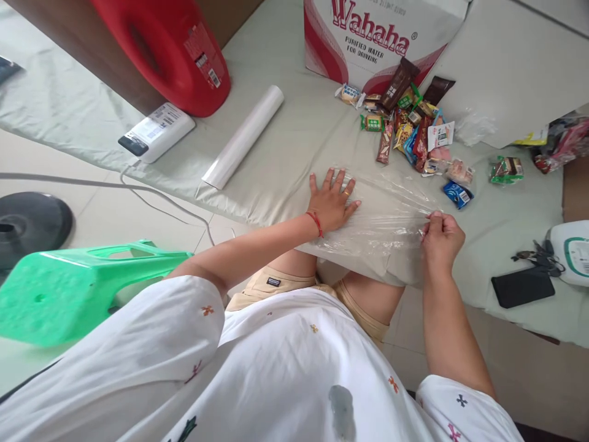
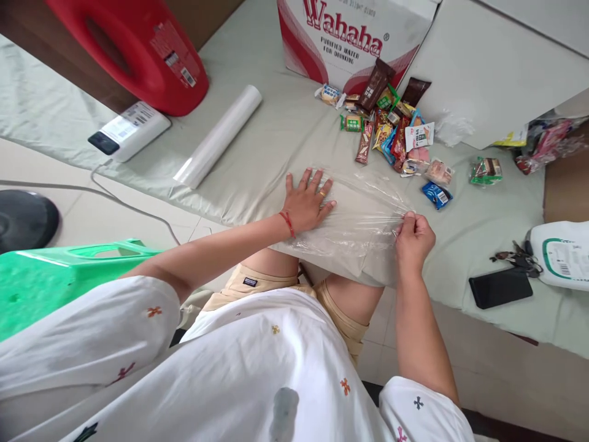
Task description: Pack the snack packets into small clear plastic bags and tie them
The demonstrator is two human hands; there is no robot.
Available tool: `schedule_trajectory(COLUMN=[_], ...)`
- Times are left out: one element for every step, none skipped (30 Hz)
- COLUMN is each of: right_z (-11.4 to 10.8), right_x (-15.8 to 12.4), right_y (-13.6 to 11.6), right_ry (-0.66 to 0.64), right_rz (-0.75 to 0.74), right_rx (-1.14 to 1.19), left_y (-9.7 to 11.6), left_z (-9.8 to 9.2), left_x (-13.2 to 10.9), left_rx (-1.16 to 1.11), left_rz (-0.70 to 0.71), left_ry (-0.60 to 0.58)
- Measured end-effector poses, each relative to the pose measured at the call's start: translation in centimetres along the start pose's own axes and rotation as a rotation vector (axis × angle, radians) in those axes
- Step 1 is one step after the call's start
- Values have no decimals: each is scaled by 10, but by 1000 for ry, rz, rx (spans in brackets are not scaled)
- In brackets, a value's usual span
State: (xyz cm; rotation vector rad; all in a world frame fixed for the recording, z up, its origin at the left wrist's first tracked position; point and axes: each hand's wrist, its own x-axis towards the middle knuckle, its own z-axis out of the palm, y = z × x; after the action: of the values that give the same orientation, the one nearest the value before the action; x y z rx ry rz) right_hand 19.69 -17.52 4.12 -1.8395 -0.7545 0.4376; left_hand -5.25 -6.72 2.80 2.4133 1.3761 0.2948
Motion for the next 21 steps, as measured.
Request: schedule_trajectory(right_z=[-8,-17,-26,-33,-40,-44,-46,-46,-43,-38,-31,-22,-13,-4,4,10,14,15,14,10,5], right_x=[-3,-7,-11,-13,-13,-10,-5,4,14,27,39,52,64,74,82,88,93,96,97,97,96], right_y=[4,8,11,12,13,12,10,7,4,1,-2,-3,-4,-5,-4,-3,-1,1,5,8,12], right_ry=[4,-18,-59,-107,-145,-160,-150,-124,-100,-93,-105,-137,-184,-241,-293,-313,-299,-254,-193,-136,-111], right_rz=[-13,8,61,132,200,251,275,275,262,250,246,247,252,254,249,228,193,152,116,86,52], right_rx=[-51,-93,-115,-115,-94,-58,-20,8,20,11,-18,-63,-113,-156,-188,-207,-214,-210,-211,-230,-276], left_y=[-5,-9,-12,-14,-15,-15,-14,-13,-13,-12,-12,-11,-11,-12,-13,-14,-16,-18,-21,-23,-25], left_z=[2,3,3,2,1,0,-1,-1,-1,-1,-1,-1,-2,-2,-3,-5,-7,-9,-11,-13,-15], left_x=[0,-1,-3,-5,-6,-7,-8,-8,-8,-8,-7,-6,-5,-4,-3,-1,1,3,5,7,8], left_rx=[24,42,55,64,71,77,83,89,95,102,109,114,119,124,127,130,133,134,135,137,140], left_rz=[10,23,35,47,58,65,69,71,70,68,66,63,61,59,58,57,55,50,44,37,30], left_ry=[-25,-43,-55,-63,-68,-71,-71,-71,-72,-77,-83,-90,-99,-107,-116,-126,-134,-142,-149,-156,-162])
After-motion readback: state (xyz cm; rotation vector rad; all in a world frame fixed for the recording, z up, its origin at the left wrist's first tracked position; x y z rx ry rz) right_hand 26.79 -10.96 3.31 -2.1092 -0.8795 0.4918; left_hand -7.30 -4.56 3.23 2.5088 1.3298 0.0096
